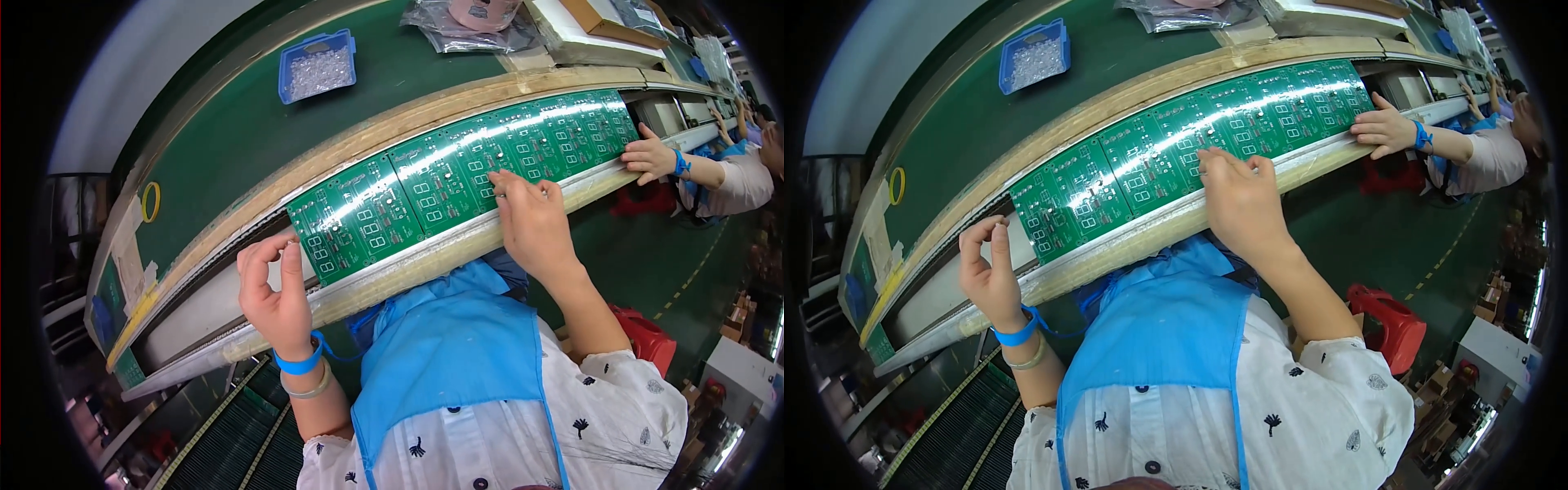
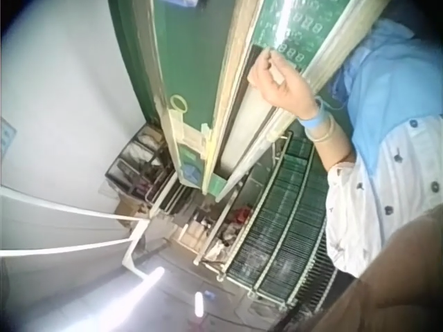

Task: Insert small electronic components into a green printed circuit board on an assembly line.

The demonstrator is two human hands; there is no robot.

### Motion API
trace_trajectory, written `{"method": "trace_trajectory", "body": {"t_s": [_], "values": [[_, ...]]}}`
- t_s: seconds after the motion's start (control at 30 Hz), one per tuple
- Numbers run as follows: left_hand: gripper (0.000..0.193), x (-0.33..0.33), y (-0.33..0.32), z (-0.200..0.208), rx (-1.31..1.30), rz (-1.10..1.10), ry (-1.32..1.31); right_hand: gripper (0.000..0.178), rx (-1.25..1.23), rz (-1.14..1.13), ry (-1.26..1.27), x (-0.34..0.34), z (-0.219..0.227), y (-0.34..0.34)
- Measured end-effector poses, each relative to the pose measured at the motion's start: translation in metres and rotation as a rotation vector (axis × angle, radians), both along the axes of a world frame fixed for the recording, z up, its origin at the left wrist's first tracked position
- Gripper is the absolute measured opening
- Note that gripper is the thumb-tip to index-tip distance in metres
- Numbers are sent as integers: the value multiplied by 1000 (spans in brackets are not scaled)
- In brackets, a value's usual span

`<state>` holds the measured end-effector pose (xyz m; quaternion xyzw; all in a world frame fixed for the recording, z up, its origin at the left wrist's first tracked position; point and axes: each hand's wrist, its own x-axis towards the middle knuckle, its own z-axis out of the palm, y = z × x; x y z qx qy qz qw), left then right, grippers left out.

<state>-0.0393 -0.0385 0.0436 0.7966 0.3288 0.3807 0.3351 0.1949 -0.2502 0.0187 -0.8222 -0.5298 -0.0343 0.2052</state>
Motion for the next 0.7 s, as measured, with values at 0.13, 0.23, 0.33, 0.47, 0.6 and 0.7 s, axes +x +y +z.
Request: {"method": "trace_trajectory", "body": {"t_s": [0.13,0.23,0.33,0.47,0.6,0.7], "values": [[7,-9,-4,-4,-30,16,-8,16,-25,-3,-74,5,0,-5],[7,-13,-7,-9,-39,17,3,14,-15,-38,-90,10,1,-7],[7,-16,-11,-14,-66,31,14,14,-22,-75,-117,22,-4,-14],[9,-16,-13,-22,-56,80,51,19,-113,-213,-222,44,-5,-29],[12,-21,-12,-32,-51,157,144,15,-130,-287,-273,75,-8,-45],[13,-25,-16,-35,-191,182,161,14,-162,-338,-299,101,-12,-58]]}}
